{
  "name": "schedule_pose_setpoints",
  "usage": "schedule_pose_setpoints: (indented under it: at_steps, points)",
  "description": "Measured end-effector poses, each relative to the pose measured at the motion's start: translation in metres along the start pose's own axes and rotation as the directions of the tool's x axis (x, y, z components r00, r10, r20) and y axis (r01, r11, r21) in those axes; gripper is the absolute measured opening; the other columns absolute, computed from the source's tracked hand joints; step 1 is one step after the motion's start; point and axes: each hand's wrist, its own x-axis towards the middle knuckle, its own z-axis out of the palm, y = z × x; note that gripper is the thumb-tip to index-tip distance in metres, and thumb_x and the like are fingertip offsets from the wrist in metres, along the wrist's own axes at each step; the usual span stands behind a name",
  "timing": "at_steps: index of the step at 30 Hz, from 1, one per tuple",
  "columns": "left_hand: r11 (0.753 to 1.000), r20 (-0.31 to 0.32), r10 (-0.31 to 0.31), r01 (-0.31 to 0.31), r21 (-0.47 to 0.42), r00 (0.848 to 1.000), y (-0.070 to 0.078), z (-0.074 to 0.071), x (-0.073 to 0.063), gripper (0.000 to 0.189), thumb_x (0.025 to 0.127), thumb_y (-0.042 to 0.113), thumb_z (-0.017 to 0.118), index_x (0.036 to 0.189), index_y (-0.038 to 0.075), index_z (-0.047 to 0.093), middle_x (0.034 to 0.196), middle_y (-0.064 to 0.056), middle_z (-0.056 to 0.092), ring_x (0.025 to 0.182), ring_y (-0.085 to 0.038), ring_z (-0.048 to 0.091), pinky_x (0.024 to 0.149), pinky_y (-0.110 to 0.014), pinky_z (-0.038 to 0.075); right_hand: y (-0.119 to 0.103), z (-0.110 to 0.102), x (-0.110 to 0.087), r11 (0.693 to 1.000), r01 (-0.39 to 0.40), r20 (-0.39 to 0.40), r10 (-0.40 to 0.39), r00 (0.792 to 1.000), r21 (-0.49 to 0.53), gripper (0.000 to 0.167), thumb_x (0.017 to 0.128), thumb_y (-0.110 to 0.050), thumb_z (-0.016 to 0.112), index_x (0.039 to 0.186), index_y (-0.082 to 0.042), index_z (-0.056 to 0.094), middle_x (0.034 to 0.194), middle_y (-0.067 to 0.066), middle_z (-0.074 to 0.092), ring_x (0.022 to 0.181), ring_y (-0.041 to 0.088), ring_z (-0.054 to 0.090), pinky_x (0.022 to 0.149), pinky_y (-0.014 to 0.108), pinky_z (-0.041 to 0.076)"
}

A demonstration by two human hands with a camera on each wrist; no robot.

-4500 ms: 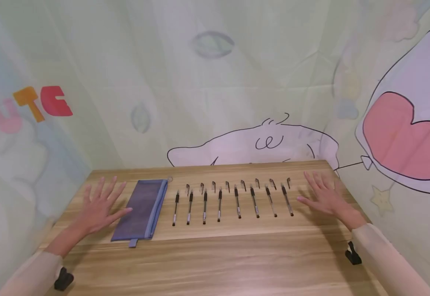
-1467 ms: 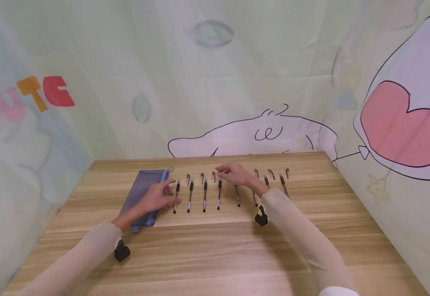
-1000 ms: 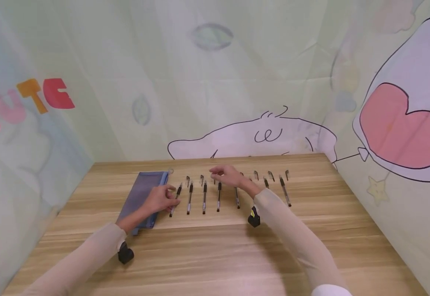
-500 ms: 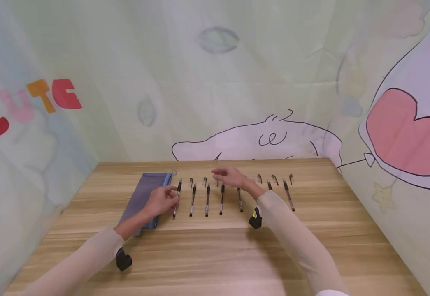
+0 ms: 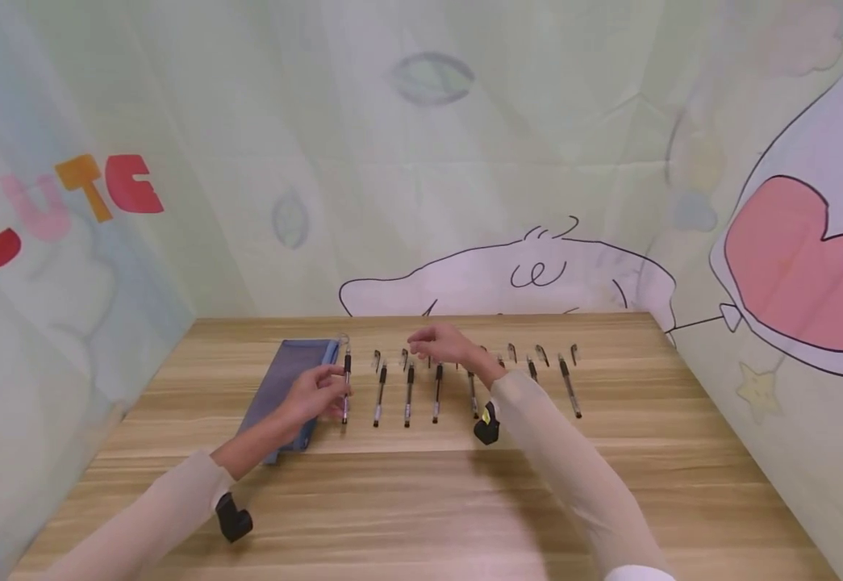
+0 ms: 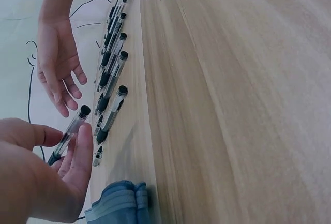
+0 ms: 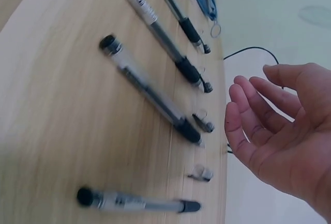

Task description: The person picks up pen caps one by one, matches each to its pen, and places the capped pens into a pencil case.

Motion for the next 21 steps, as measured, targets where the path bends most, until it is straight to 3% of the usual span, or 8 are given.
schedule_pose_setpoints:
  at_steps: [6, 13, 17, 21]
  points:
    - [0.998, 0.03, 0.002, 0.0, -0.066, 1.0, 0.0, -0.001, -0.002, 0.048, 0.102, 0.01, 0.06, 0.146, -0.002, 0.047, 0.119, -0.026, 0.07, 0.073, -0.011, 0.068, 0.067, -0.028, 0.063, -0.005, 0.008, 0.012, 0.999, -0.027, -0.031, 0.028, 0.999, 0.04, 0.037, 0.106, -0.02, 0.055, 0.137, 0.0, 0.06, 0.127, 0.018, 0.069, 0.11, 0.027, 0.068, 0.094, 0.043, 0.059]
    - [0.991, 0.03, -0.006, 0.01, -0.132, 1.0, -0.001, 0.0, -0.002, 0.049, 0.101, 0.011, 0.063, 0.146, -0.001, 0.048, 0.113, -0.02, 0.071, 0.073, -0.009, 0.068, 0.069, -0.026, 0.063, -0.015, 0.029, 0.027, 0.999, 0.001, -0.056, 0.002, 0.998, 0.049, 0.038, 0.104, -0.018, 0.059, 0.136, 0.003, 0.061, 0.126, 0.022, 0.07, 0.111, 0.034, 0.069, 0.092, 0.038, 0.061]
    - [0.99, 0.027, 0.008, -0.004, -0.139, 1.0, -0.003, 0.0, -0.002, 0.047, 0.101, 0.011, 0.064, 0.144, -0.001, 0.049, 0.104, -0.012, 0.071, 0.074, -0.009, 0.067, 0.069, -0.027, 0.063, -0.018, 0.045, 0.04, 0.996, 0.071, -0.103, -0.076, 0.992, -0.054, 0.034, 0.102, -0.016, 0.062, 0.13, 0.003, 0.065, 0.124, 0.02, 0.072, 0.108, 0.031, 0.07, 0.088, 0.033, 0.061]
    - [0.991, 0.025, 0.008, -0.004, -0.137, 1.0, -0.004, 0.002, -0.002, 0.046, 0.1, 0.01, 0.065, 0.142, -0.001, 0.051, 0.098, -0.007, 0.071, 0.073, -0.01, 0.067, 0.069, -0.029, 0.063, -0.018, 0.058, 0.052, 0.972, 0.121, -0.122, -0.147, 0.982, -0.199, 0.031, 0.1, -0.015, 0.065, 0.124, 0.004, 0.068, 0.119, 0.019, 0.073, 0.104, 0.027, 0.069, 0.085, 0.027, 0.058]
